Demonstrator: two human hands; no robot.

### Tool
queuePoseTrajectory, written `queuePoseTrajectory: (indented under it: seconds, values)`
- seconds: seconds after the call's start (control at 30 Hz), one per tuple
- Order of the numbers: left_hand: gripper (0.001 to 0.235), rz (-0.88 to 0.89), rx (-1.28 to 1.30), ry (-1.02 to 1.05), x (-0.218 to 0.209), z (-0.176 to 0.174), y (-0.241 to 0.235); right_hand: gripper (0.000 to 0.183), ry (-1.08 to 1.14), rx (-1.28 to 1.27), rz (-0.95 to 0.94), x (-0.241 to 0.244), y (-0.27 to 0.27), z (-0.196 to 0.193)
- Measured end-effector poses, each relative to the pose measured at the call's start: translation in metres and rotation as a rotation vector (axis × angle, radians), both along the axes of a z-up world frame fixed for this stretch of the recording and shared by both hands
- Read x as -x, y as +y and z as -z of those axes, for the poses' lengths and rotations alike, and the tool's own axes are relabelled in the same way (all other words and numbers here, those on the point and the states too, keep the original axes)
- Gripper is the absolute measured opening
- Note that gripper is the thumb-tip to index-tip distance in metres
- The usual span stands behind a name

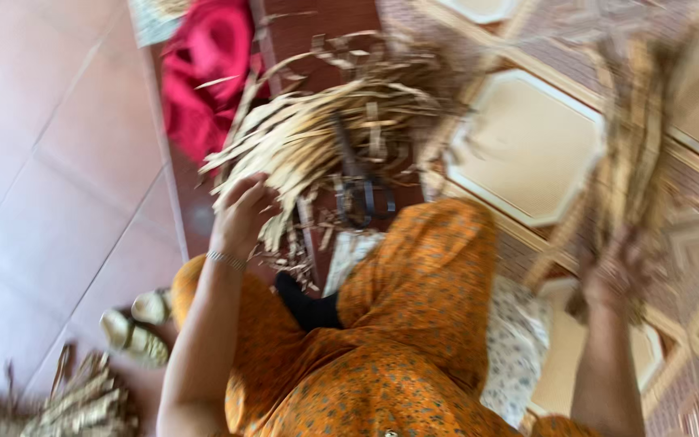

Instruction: The person sits on the floor and uses shears to trim and separate dried plant fibers from a bundle. They repeatedly cut sections, pull out individual strands, and place the trimmed pieces aside.

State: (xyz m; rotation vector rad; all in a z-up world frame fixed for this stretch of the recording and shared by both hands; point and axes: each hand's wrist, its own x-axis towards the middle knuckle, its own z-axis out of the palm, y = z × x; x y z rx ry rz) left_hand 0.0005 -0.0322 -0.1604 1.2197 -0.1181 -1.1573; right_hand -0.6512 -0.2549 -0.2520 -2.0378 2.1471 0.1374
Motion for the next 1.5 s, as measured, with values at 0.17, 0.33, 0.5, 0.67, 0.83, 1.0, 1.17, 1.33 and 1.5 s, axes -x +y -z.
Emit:
queuePoseTrajectory:
  seconds: [0.17,0.33,0.5,0.67,0.83,1.0,1.17,1.33,1.5]
  values:
    - [0.024,-0.124,-0.069,-0.199,-0.047,0.048,0.015,0.043,-0.251,0.488,-0.371,-0.096,0.005,-0.057]
    - [0.036,0.161,-0.305,-1.036,-0.057,0.117,-0.006,0.008,-0.763,0.418,-0.705,-0.243,0.035,-0.097]
    - [0.071,0.424,-0.726,-1.32,-0.049,0.146,-0.04,0.026,-0.604,-0.178,-0.785,-0.377,0.058,-0.082]
    - [0.095,0.479,-0.693,-1.344,-0.064,0.162,-0.074,0.05,-0.268,-0.309,-0.7,-0.424,0.061,-0.043]
    - [0.115,0.46,-0.712,-1.239,-0.097,0.162,-0.103,0.061,-0.212,-0.338,-0.699,-0.429,0.059,-0.015]
    - [0.147,0.774,-0.795,-1.163,-0.134,0.138,-0.127,0.058,-0.227,-0.386,-0.643,-0.429,0.055,-0.007]
    - [0.141,0.677,-0.687,-1.035,-0.167,0.132,-0.155,0.049,-0.489,-0.399,-0.441,-0.422,0.057,-0.02]
    - [0.127,0.483,-0.656,-1.038,-0.165,0.152,-0.164,0.039,-1.018,-0.434,-0.103,-0.396,0.054,-0.053]
    - [0.118,0.843,-0.779,-0.96,-0.176,0.162,-0.16,0.044,-1.326,-0.401,-0.018,-0.344,0.021,-0.089]
